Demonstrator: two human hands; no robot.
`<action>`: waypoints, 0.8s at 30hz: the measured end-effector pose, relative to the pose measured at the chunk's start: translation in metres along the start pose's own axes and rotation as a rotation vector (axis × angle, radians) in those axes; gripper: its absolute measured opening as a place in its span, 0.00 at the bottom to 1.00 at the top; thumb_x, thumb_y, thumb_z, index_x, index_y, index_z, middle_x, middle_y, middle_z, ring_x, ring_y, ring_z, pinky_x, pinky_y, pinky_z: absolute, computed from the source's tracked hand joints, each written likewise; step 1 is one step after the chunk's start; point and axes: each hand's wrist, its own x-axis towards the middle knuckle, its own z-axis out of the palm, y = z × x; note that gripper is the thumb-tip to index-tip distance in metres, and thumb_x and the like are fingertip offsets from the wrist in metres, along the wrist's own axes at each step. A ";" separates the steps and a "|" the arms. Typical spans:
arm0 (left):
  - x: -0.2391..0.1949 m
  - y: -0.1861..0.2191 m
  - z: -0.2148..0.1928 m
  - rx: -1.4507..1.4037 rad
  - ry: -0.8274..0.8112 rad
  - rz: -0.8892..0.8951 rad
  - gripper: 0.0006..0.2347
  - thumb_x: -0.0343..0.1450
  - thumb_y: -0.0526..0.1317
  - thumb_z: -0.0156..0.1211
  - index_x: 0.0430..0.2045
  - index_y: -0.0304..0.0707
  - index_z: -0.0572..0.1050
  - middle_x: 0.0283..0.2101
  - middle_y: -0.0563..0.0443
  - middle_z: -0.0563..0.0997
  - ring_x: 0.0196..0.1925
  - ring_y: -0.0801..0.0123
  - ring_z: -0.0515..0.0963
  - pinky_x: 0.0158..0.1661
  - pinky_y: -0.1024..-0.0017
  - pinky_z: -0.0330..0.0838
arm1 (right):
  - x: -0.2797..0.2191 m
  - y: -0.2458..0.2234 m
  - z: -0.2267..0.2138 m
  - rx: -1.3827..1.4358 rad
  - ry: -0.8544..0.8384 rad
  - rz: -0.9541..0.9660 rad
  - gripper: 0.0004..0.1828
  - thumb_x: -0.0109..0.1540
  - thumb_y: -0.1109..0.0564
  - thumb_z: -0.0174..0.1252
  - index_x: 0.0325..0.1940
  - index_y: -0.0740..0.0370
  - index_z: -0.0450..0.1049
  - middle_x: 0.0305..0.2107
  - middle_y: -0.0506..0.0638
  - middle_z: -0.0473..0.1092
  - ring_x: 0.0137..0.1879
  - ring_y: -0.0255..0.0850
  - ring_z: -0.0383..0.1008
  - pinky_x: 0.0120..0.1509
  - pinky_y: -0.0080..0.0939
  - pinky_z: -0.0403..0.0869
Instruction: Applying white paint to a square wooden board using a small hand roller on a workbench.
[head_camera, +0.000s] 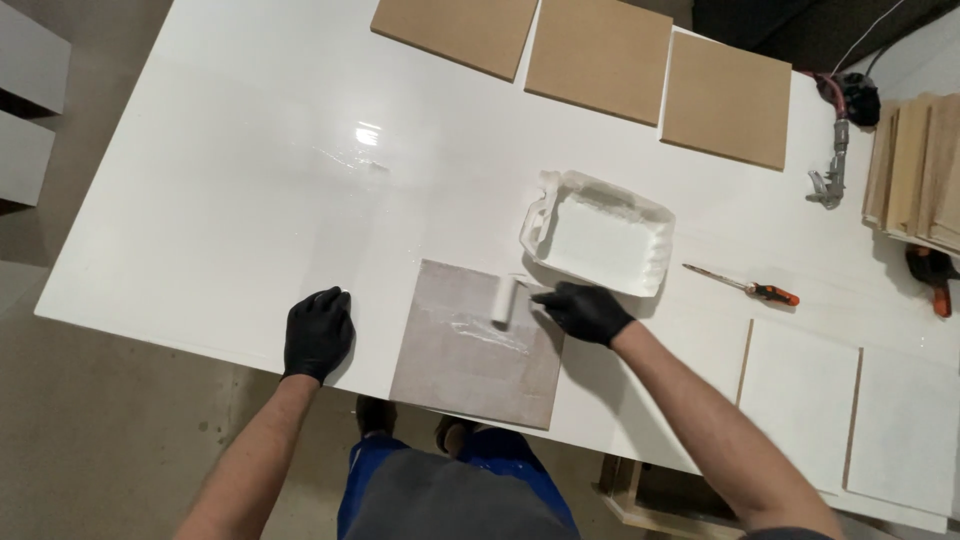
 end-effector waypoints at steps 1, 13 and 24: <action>0.000 0.001 -0.004 -0.024 0.007 0.004 0.15 0.68 0.42 0.59 0.48 0.47 0.80 0.51 0.55 0.83 0.58 0.67 0.80 0.57 0.66 0.72 | 0.009 -0.003 0.008 0.008 0.000 0.004 0.12 0.63 0.47 0.59 0.46 0.51 0.80 0.41 0.45 0.81 0.49 0.39 0.81 0.57 0.44 0.79; 0.000 0.004 -0.008 -0.047 0.006 -0.015 0.15 0.68 0.41 0.59 0.48 0.45 0.80 0.50 0.54 0.83 0.57 0.65 0.81 0.57 0.66 0.73 | -0.007 0.080 0.072 0.046 0.020 0.036 0.22 0.63 0.42 0.57 0.62 0.27 0.72 0.49 0.43 0.78 0.56 0.44 0.78 0.61 0.50 0.77; 0.007 0.006 -0.020 -0.026 -0.015 0.009 0.12 0.68 0.40 0.60 0.44 0.43 0.82 0.44 0.54 0.85 0.54 0.65 0.83 0.57 0.68 0.75 | -0.023 0.056 0.021 0.454 -0.129 0.176 0.21 0.64 0.48 0.55 0.63 0.41 0.75 0.51 0.40 0.78 0.57 0.37 0.78 0.66 0.42 0.74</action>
